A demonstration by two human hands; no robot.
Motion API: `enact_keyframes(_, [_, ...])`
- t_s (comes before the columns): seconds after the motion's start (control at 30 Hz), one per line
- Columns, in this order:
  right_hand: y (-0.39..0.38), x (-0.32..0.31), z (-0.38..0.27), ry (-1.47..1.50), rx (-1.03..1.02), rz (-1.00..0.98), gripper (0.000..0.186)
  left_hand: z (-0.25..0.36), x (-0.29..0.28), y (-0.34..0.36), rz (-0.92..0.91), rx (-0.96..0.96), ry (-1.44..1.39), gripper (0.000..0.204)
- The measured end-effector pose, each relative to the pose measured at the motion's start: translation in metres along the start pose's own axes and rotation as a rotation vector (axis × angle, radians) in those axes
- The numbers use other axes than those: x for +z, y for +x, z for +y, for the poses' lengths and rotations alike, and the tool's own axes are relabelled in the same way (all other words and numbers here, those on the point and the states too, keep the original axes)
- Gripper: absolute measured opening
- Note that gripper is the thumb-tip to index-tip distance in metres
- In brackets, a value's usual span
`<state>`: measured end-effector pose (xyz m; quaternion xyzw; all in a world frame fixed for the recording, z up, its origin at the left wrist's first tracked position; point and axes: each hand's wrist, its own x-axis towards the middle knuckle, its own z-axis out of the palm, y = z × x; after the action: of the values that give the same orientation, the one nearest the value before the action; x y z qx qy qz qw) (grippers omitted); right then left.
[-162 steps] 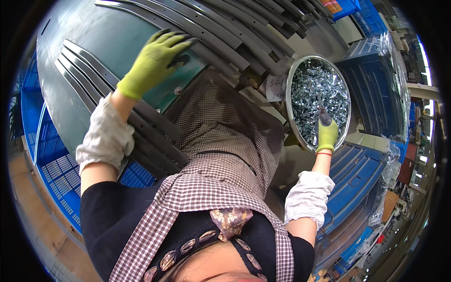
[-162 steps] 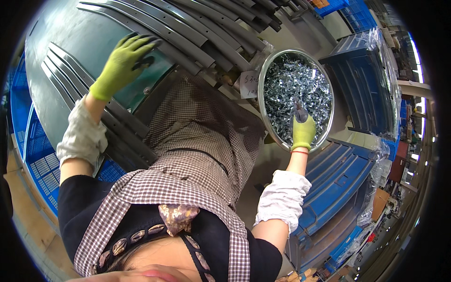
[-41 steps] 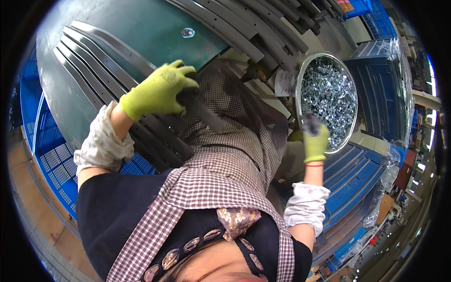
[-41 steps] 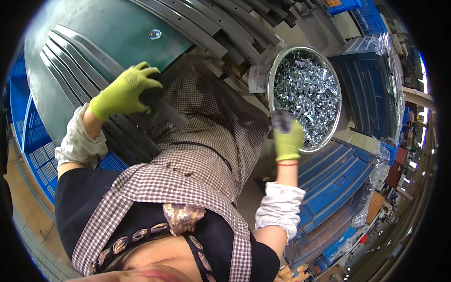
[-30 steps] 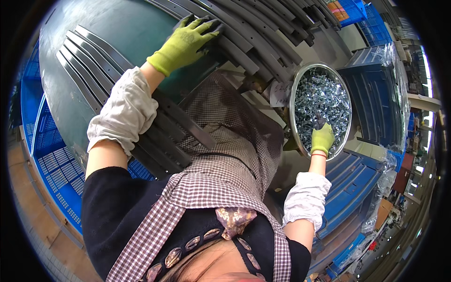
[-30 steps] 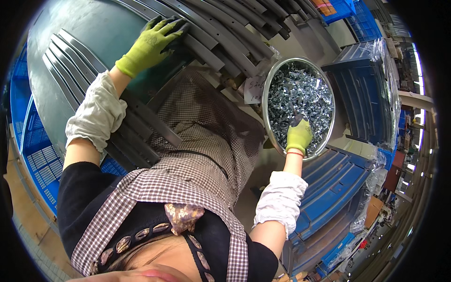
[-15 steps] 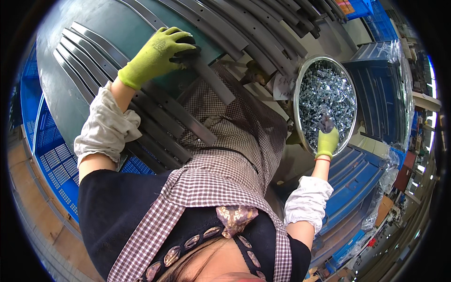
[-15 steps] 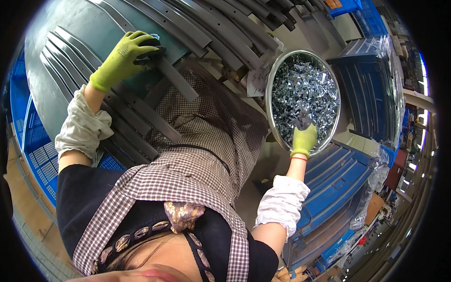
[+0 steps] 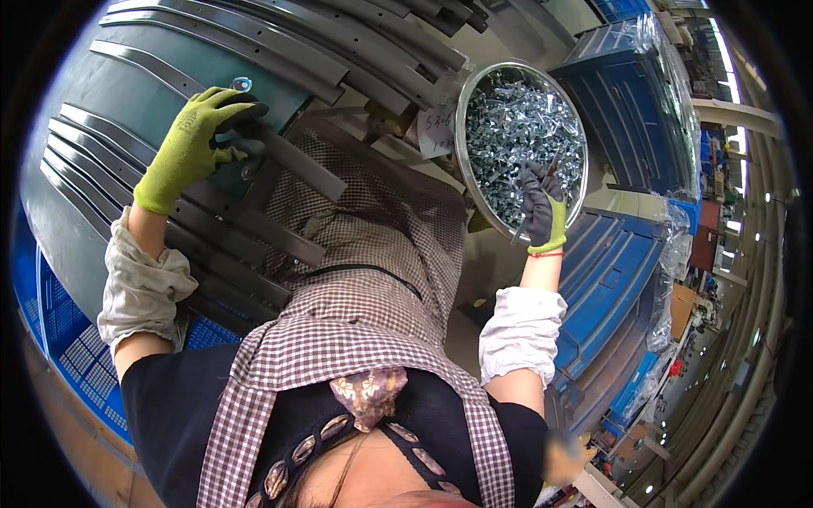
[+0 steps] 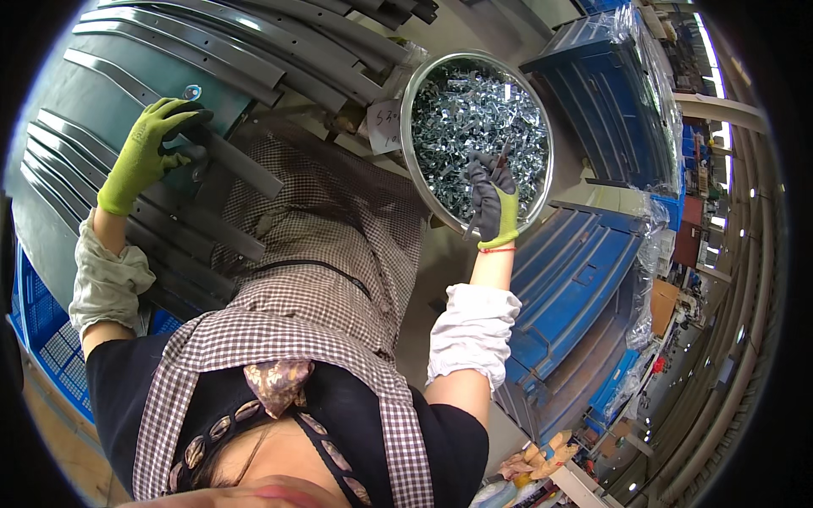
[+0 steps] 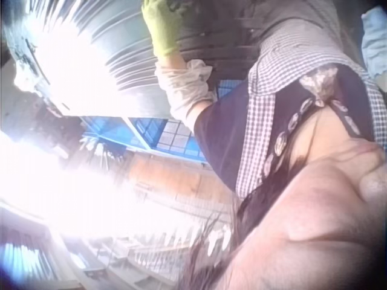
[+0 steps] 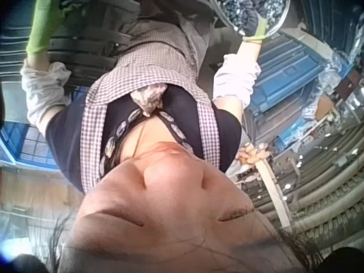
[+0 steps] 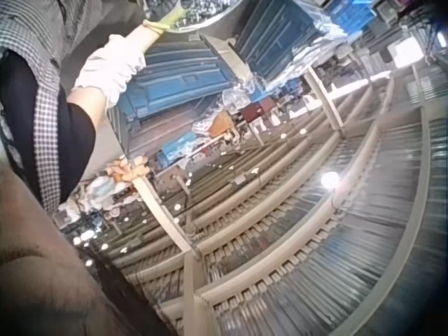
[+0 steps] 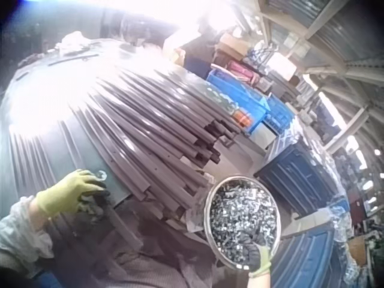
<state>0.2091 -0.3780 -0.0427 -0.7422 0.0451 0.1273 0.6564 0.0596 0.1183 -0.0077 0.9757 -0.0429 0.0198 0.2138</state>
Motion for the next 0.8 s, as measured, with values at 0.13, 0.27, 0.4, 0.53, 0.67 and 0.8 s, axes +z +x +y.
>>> enact_keyframes(0.13, [-0.002,0.002,0.003,0.104,0.027,-0.033,0.022,0.024,0.007,0.0,0.119,0.133,-0.014,0.061])
enact_keyframes(0.27, [0.005,0.0,0.005,0.099,0.1,0.022,0.015,0.055,0.013,0.002,0.074,0.232,-0.134,0.049])
enact_keyframes(0.4, [0.008,-0.005,0.01,-0.101,0.127,0.111,0.013,0.072,0.021,0.002,0.001,0.255,-0.129,0.049])
enact_keyframes(0.53, [0.004,0.004,0.005,-0.12,0.069,0.166,0.015,0.076,0.029,0.0,0.045,0.306,-0.172,0.046])
enact_keyframes(0.67, [-0.032,0.034,-0.017,0.195,-0.075,-0.088,0.017,0.104,0.026,-0.013,0.051,0.318,-0.267,0.046])
enact_keyframes(0.8, [-0.088,0.112,-0.009,0.267,-0.205,-0.459,0.018,0.134,0.045,-0.029,0.059,0.369,-0.123,0.042])
